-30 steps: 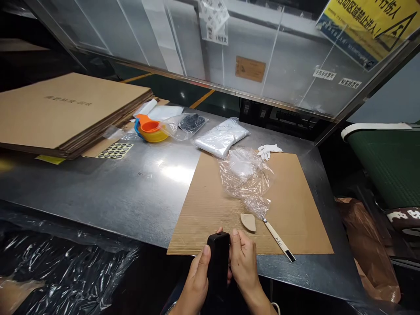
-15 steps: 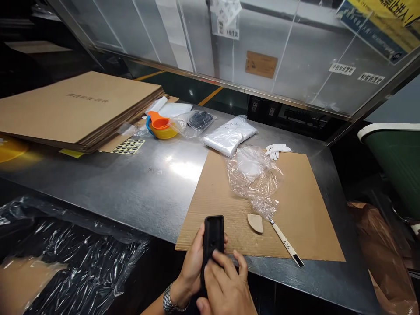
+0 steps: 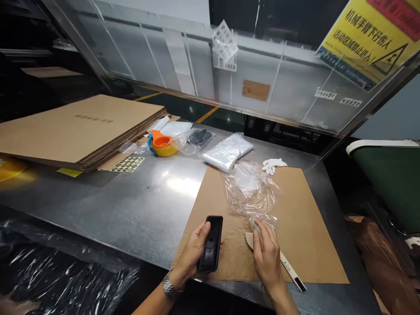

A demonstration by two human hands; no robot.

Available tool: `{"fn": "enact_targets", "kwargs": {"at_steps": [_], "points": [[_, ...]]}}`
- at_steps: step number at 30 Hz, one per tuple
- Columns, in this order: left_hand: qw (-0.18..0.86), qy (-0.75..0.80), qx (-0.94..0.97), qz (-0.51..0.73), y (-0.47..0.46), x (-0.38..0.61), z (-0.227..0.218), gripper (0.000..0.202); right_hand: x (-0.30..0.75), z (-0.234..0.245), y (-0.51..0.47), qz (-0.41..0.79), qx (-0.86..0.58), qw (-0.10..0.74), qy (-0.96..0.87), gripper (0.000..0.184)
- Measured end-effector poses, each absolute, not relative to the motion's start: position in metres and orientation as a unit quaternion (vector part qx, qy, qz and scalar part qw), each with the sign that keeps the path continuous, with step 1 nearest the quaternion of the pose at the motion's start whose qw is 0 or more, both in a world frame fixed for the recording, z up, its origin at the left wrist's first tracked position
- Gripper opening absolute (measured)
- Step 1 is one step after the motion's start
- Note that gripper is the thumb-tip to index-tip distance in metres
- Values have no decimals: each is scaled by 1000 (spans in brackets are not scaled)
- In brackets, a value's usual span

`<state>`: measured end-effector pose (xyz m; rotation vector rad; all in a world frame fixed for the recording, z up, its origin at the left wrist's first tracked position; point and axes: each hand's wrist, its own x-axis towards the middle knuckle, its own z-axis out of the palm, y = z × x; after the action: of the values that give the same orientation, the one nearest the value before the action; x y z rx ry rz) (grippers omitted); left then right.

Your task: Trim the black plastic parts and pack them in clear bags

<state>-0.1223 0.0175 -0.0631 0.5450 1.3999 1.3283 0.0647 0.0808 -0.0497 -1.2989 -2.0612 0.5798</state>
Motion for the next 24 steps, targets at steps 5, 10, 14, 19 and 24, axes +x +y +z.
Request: {"fn": "enact_targets", "kwargs": {"at_steps": [5,10,14,19,24], "points": [[442,622,288,579,41,-104,-88,43,57,-75,177,169,-471,268,-824,23],[326,681,356,551,47,-101,-106,45,33,-89,227,149,-428,192,-871,25],[295,711,406,492,46,-111,-122,47,12,-94,247,127,-401,159,-893,26],[331,700,365,517,47,-125,-140,47,-1,-98,261,102,-371,126,-914,26],[344,680,335,554,49,-125,-147,46,0,-103,263,89,-386,120,-911,26]]}}
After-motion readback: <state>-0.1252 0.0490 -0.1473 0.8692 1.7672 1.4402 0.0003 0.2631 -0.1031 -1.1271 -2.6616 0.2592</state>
